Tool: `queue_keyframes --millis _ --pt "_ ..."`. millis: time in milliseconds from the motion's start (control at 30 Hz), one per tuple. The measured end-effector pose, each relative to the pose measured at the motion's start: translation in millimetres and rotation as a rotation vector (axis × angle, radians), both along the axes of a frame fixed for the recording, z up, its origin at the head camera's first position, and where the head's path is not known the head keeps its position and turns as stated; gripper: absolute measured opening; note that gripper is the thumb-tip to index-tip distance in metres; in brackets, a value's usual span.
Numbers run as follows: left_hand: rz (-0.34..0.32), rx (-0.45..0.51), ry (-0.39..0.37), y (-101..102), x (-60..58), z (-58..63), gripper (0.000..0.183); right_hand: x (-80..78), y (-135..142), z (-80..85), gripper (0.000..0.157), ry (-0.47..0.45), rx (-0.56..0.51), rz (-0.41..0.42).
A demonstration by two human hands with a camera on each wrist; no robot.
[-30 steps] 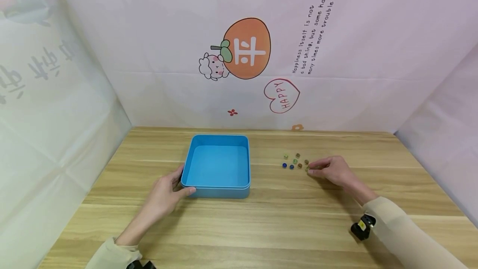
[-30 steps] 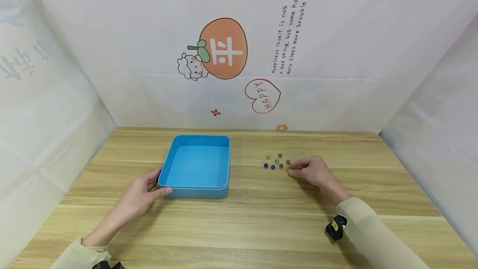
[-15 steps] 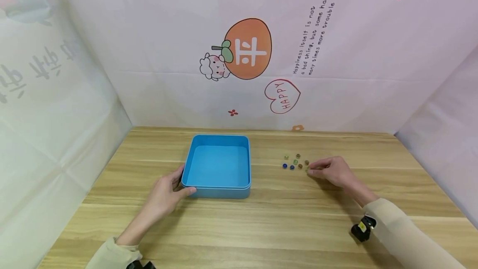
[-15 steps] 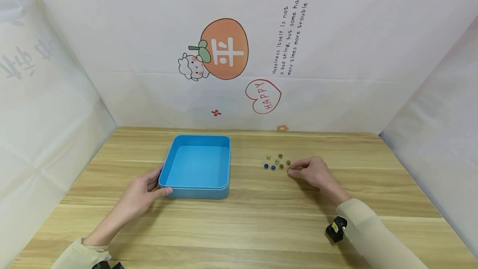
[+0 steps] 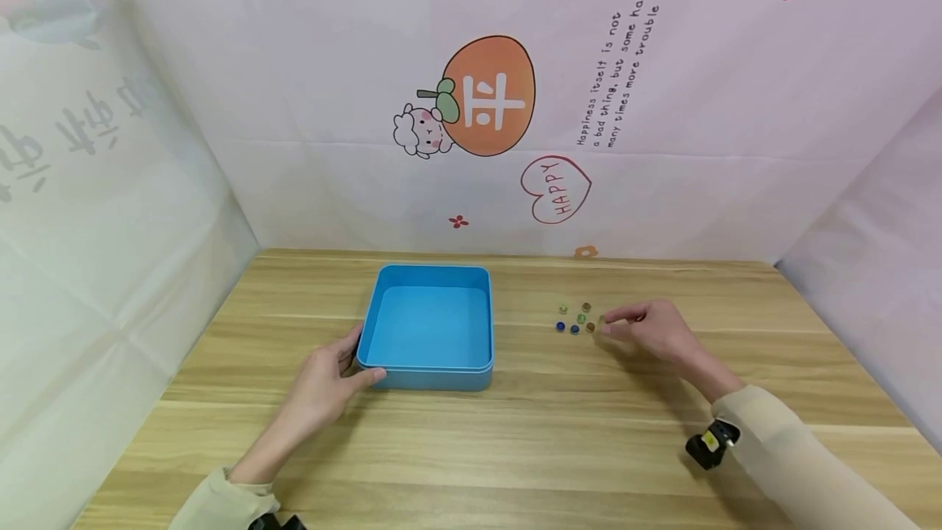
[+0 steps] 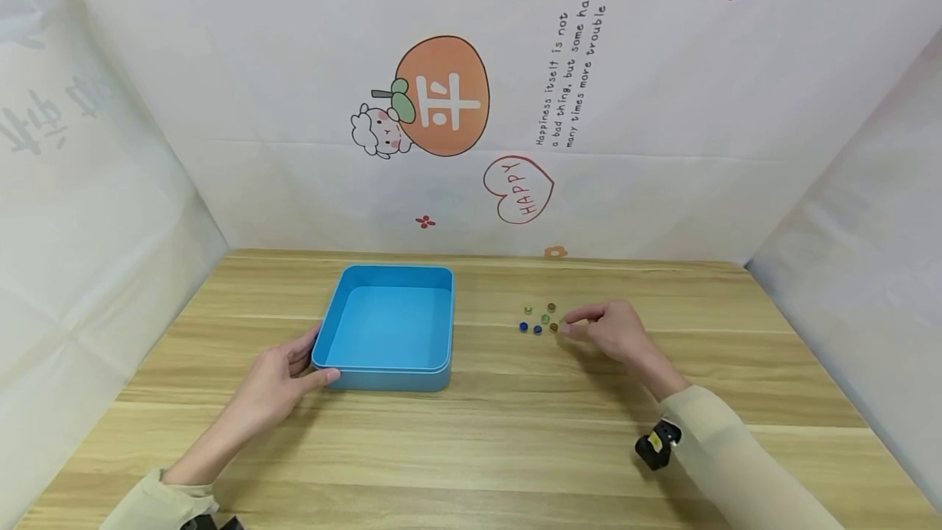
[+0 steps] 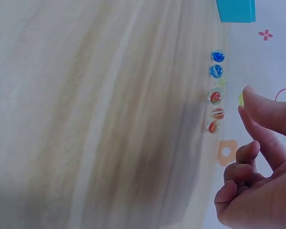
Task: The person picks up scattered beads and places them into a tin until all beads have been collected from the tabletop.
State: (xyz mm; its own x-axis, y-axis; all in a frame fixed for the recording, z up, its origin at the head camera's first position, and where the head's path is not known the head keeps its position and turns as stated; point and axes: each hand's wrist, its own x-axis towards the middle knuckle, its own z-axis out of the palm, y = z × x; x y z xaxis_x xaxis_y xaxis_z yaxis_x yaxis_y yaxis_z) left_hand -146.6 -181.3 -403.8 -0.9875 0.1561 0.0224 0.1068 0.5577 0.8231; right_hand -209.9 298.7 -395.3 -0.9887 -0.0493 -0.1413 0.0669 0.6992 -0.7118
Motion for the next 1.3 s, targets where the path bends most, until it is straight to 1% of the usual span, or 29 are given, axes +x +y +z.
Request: queue_keyframes --millis 167,300,367,533,600,767,967,1300 --pt "0.004 -0.005 0.013 -0.4 -1.5 -3.9 0.093 -1.0 -5.3 4.1 0.036 0.025 -0.021 0.003" --pt "0.015 0.036 -0.003 -0.8 -2.5 -5.9 0.095 -1.9 -10.5 9.0 0.038 0.024 -0.058 -0.01" --pt "0.017 0.088 -0.021 -1.2 -3.1 -6.9 0.094 -2.9 -13.6 11.8 0.039 0.014 -0.081 -0.016" --pt "0.013 0.27 -0.086 -1.8 -3.7 -9.9 0.09 -5.7 -21.0 20.0 0.042 -0.003 -0.119 -0.011" --pt "0.019 0.309 -0.099 -1.7 -3.6 -10.6 0.089 -7.1 -24.3 22.9 0.042 0.0 -0.126 -0.005" --pt "0.033 0.328 -0.094 -1.4 -3.6 -12.6 0.089 -10.7 -36.2 31.6 0.044 0.015 -0.146 0.011" --pt "0.044 0.332 -0.099 -1.9 -4.8 -14.6 0.09 -14.6 -54.1 42.6 0.045 -0.009 -0.167 0.025" --pt "0.052 0.344 -0.098 -1.9 -4.3 -14.5 0.089 -24.7 -85.0 55.8 0.041 -0.001 -0.232 0.055"
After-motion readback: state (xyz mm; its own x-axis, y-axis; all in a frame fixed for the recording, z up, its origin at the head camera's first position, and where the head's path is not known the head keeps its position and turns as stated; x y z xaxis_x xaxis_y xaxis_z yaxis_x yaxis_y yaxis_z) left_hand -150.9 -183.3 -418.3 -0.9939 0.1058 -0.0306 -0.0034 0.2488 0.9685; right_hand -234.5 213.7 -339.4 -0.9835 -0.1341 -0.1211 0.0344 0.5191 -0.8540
